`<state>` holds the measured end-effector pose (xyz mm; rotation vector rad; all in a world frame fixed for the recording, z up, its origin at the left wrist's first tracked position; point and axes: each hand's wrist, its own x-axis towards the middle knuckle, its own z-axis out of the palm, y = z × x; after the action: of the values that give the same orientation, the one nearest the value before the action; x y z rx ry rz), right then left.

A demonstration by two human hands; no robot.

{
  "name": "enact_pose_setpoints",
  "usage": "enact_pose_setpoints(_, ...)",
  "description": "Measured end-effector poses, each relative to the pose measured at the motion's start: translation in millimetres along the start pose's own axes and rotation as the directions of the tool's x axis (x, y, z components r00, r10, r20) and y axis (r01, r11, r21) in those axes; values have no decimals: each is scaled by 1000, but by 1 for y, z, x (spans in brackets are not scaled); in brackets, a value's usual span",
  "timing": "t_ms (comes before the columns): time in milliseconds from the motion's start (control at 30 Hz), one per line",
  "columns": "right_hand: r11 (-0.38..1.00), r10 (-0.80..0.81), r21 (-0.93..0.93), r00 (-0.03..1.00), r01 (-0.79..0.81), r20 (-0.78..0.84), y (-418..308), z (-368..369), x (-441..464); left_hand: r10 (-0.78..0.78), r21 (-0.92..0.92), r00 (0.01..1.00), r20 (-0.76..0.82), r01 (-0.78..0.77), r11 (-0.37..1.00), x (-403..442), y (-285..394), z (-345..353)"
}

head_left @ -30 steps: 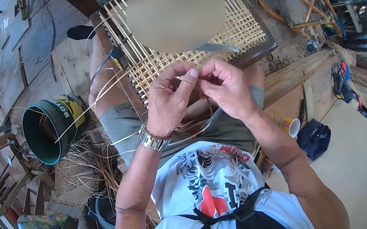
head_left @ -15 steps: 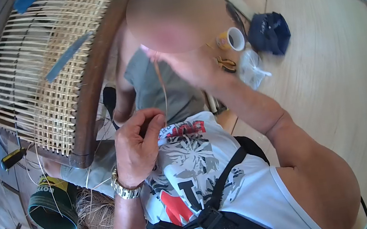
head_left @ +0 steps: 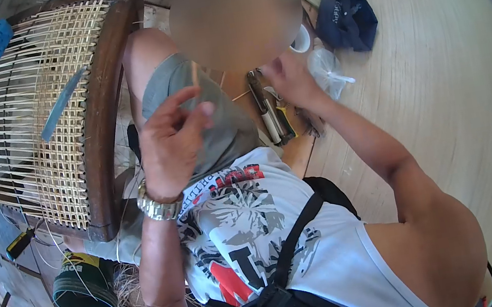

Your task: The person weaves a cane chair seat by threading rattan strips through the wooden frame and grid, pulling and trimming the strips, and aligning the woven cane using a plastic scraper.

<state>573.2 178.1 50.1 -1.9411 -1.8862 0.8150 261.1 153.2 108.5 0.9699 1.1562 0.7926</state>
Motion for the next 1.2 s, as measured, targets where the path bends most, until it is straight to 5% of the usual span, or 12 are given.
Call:
enact_pose_setpoints(33,951,-50,-303,998,57,31,33,5,-25,-35,-49,999,-33,33,998,-1,-9,-8)
enact_pose_setpoints(100,793,233,-602,959,-94,158,59,14,-69,-86,-200,992,-89,67,978,-6,-27,-20)
enact_pose_setpoints(200,637,232,-770,945,31,231,55,26,-96,-109,-144,986,-129,90,985,-19,-37,-36)
enact_pose_setpoints(433,706,255,-707,918,39,305,55,7,-69,-143,-398,980,-136,78,914,-40,-44,-54)
enact_pose_setpoints(633,836,-106,-485,944,255,314,84,-20,-65,-92,-323,973,-213,18,946,-49,-45,-53)
enact_pose_setpoints(733,964,-3,-259,978,58,208,62,-28,-62,-46,-281,977,-206,-14,960,-47,-43,-51)
enact_pose_setpoints(767,975,174,75,929,-209,327,38,-32,-58,-57,-306,982,-180,-1,952,-46,-43,-51)
enact_pose_setpoints(800,800,280,355,825,-483,490,14,-35,-54,-72,-333,985,-155,17,943,-46,-43,-50)
enact_pose_setpoints(833,798,287,354,824,-488,489,-13,-35,-51,-76,-334,986,-148,22,942,-49,-42,-52)
enact_pose_setpoints(900,568,-16,645,777,-510,629,-59,-34,-39,-58,-355,989,-135,7,935,-49,-37,-51)
enact_pose_setpoints(1000,462,-270,750,730,-474,628,-111,-18,-20,-56,-339,991,-125,11,941,-52,-33,-48)
enact_pose_setpoints(1200,458,-414,748,628,-481,658,-147,9,19,-65,-273,991,-115,32,962,-57,-30,-48)
